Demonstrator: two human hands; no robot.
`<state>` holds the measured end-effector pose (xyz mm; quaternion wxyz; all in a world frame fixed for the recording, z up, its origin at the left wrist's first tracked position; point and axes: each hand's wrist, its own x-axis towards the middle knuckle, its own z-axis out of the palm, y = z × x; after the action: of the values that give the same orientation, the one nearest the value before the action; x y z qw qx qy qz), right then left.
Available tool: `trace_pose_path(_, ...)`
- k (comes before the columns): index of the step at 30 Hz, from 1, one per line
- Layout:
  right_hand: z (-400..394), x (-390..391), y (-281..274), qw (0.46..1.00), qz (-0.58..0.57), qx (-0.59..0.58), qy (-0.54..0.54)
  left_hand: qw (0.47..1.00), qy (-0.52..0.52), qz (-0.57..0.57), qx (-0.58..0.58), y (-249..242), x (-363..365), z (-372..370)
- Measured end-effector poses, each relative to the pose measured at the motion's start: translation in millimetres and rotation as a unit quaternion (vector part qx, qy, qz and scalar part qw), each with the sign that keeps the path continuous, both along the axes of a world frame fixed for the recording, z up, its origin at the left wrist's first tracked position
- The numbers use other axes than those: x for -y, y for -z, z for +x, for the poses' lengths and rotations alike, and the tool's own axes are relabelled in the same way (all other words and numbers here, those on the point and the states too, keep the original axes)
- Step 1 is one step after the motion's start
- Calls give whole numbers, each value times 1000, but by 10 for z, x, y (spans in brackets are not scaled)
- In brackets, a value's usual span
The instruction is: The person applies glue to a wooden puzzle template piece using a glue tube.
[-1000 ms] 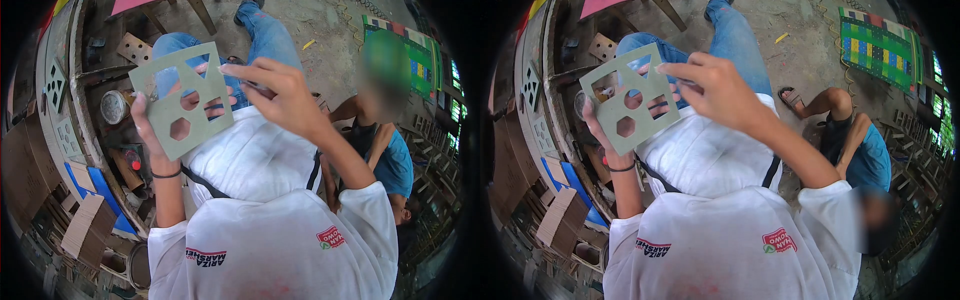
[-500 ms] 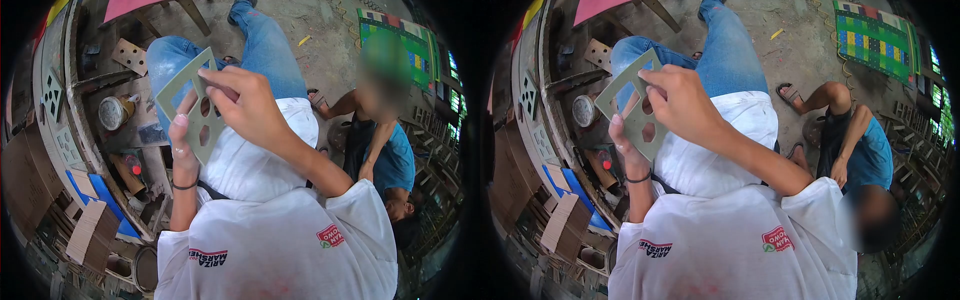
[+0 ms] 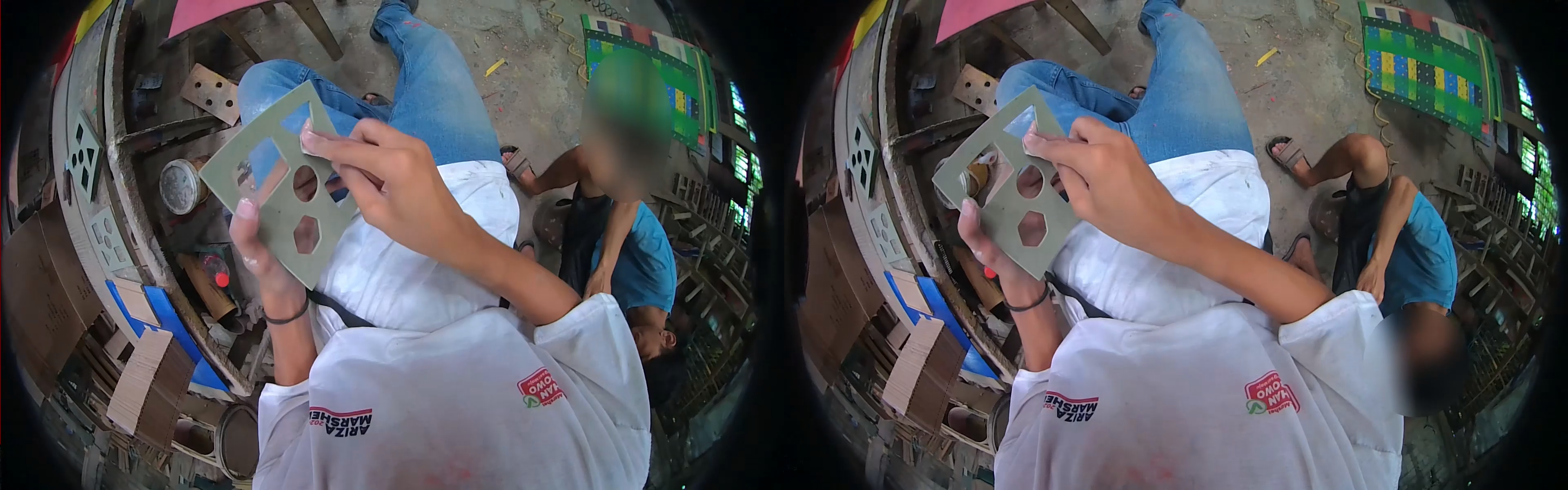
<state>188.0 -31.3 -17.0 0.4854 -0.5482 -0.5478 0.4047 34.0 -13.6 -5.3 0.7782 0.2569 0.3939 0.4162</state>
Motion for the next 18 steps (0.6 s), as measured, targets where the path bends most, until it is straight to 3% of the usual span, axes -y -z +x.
trace_pose_path(2,-29,39,39,1000,15,-8,-7,998,15,22,-52,-63,18,-49)
trace_pose_path(4,-28,-5,64,996,52,66,-34,999,36,33,-9,-28,-60,-146)
trace_pose_path(5,-9,-29,52,996,54,67,-34,983,18,-9,183,-19,-66,-159)
trace_pose_path(6,24,-61,26,990,68,112,-51,928,-2,-50,369,-7,-67,-165)
trace_pose_path(8,80,-95,1,982,80,158,-64,940,4,-71,333,-17,-20,-252)
trace_pose_path(10,104,-116,-13,973,89,190,-93,935,-67,-171,305,-139,-32,-287)
trace_pose_path(11,120,-121,-21,973,91,189,-94,996,-25,-78,-19,-206,-24,-274)
trace_pose_path(12,152,-128,-26,970,102,196,-103,997,-29,-75,-19,-176,-34,-312)
trace_pose_path(13,175,-125,-27,967,111,202,-113,978,-45,-136,151,-113,-28,-370)
trace_pose_path(14,185,-108,-28,967,107,200,-114,926,-58,-197,316,-77,-8,-400)
trace_pose_path(15,216,-128,-25,965,102,206,-127,945,16,-156,289,-126,-59,-316)
trace_pose_path(18,385,-198,-61,950,111,246,-159,970,1,-130,204,-131,-81,-427)
